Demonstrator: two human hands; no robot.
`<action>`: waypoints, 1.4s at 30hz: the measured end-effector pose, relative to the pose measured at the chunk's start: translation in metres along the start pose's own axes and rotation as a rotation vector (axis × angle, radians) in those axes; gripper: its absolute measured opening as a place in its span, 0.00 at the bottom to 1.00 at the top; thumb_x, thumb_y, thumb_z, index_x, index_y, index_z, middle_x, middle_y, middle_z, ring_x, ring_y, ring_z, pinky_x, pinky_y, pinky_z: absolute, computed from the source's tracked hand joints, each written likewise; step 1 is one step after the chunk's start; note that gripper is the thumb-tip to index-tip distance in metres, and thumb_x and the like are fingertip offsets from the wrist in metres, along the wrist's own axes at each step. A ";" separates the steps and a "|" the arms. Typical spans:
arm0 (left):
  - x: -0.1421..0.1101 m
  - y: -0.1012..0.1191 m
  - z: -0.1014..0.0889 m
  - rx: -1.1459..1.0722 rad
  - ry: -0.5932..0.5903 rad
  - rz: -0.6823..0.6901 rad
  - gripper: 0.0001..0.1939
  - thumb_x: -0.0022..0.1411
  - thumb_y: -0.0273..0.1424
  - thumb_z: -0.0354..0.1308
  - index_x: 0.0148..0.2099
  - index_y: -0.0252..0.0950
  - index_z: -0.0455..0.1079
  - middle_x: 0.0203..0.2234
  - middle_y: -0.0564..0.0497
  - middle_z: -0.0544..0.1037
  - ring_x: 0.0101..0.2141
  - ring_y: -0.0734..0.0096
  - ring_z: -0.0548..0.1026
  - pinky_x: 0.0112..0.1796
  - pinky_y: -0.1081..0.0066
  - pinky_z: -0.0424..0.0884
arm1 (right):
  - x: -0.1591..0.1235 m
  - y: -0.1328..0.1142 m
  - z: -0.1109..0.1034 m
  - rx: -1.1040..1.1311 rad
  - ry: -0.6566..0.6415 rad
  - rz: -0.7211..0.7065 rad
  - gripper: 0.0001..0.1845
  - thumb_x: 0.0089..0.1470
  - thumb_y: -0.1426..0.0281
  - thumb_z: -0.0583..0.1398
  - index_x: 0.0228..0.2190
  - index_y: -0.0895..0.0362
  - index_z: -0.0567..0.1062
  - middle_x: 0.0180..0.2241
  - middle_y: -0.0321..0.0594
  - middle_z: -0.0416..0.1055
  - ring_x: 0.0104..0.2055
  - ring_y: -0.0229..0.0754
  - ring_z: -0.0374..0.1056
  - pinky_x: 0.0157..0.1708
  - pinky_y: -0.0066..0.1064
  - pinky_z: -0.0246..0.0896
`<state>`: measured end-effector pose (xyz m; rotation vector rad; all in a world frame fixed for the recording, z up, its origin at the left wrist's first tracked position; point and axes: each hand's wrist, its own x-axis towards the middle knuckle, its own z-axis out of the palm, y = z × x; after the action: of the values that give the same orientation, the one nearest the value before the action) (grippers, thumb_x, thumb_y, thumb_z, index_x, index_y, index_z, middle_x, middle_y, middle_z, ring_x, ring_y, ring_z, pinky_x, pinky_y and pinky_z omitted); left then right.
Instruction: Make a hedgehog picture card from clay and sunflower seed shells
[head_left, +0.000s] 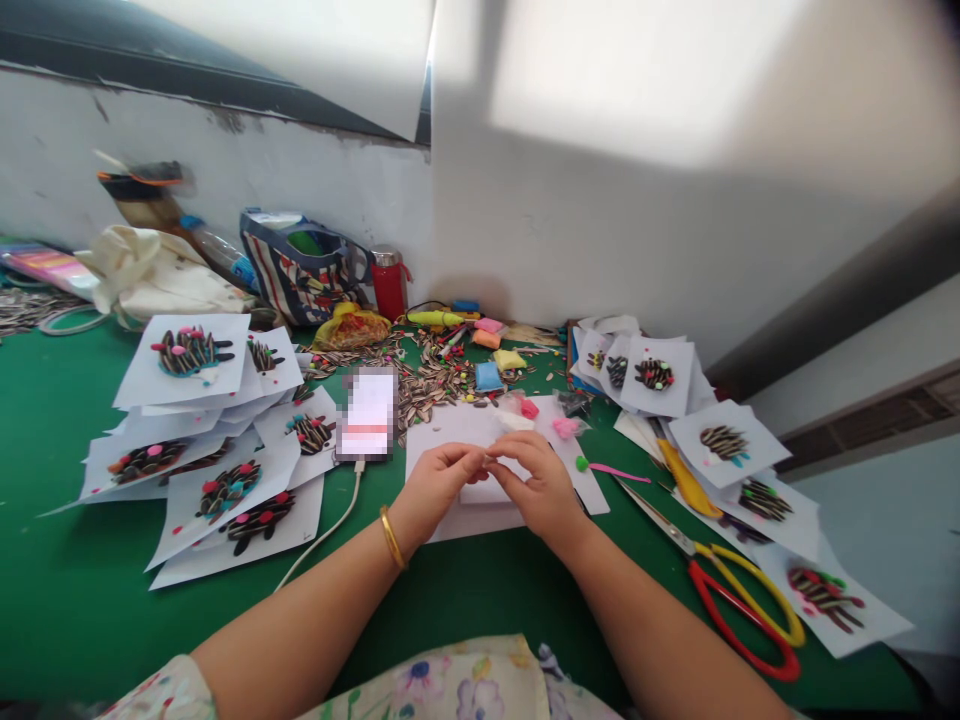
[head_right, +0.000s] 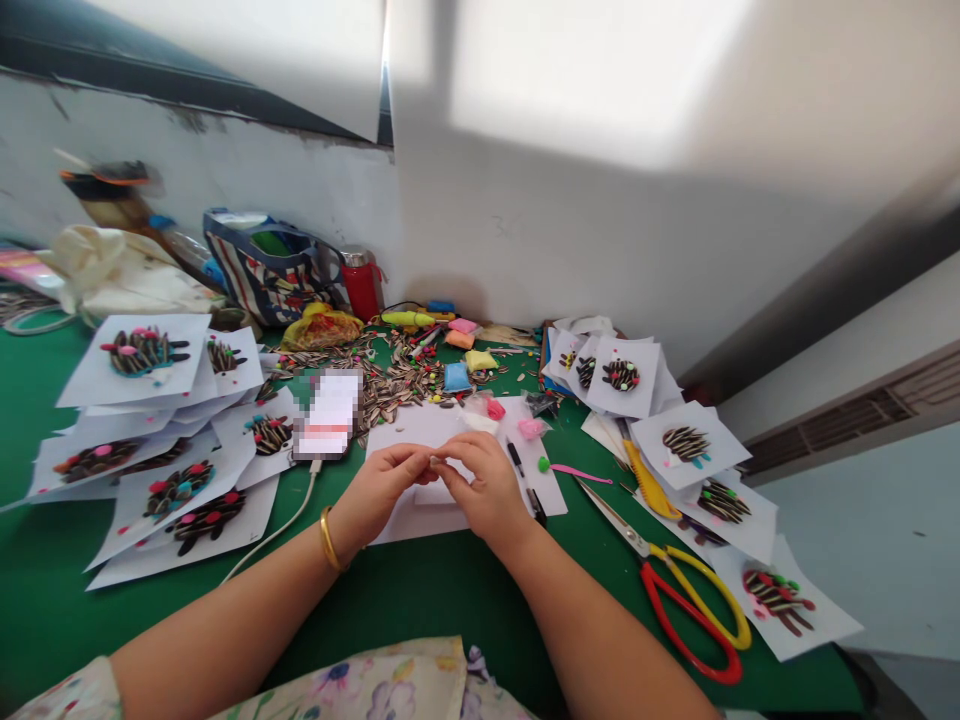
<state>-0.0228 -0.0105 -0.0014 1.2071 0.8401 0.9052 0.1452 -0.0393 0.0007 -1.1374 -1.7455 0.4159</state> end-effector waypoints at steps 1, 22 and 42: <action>0.000 0.000 0.000 0.002 0.002 0.001 0.18 0.57 0.44 0.62 0.38 0.33 0.77 0.31 0.46 0.79 0.33 0.67 0.75 0.39 0.67 0.71 | 0.000 0.000 0.000 0.007 0.005 -0.005 0.06 0.57 0.69 0.61 0.38 0.50 0.76 0.38 0.41 0.73 0.44 0.45 0.68 0.46 0.40 0.65; 0.002 -0.001 0.001 0.129 0.038 0.063 0.16 0.54 0.43 0.63 0.35 0.34 0.74 0.28 0.50 0.77 0.32 0.69 0.72 0.37 0.69 0.69 | 0.002 -0.002 -0.002 0.045 -0.001 0.067 0.05 0.59 0.66 0.58 0.34 0.53 0.74 0.36 0.40 0.73 0.42 0.43 0.68 0.45 0.37 0.63; 0.004 -0.011 -0.003 0.430 0.078 0.241 0.12 0.62 0.35 0.57 0.46 0.38 0.75 0.40 0.46 0.78 0.40 0.64 0.75 0.42 0.65 0.71 | 0.008 0.014 -0.014 0.185 0.023 0.311 0.12 0.56 0.59 0.60 0.33 0.55 0.75 0.32 0.39 0.74 0.35 0.42 0.69 0.37 0.33 0.65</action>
<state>-0.0225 -0.0064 -0.0129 1.6824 0.9984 0.9998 0.1635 -0.0286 0.0017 -1.2756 -1.4785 0.7344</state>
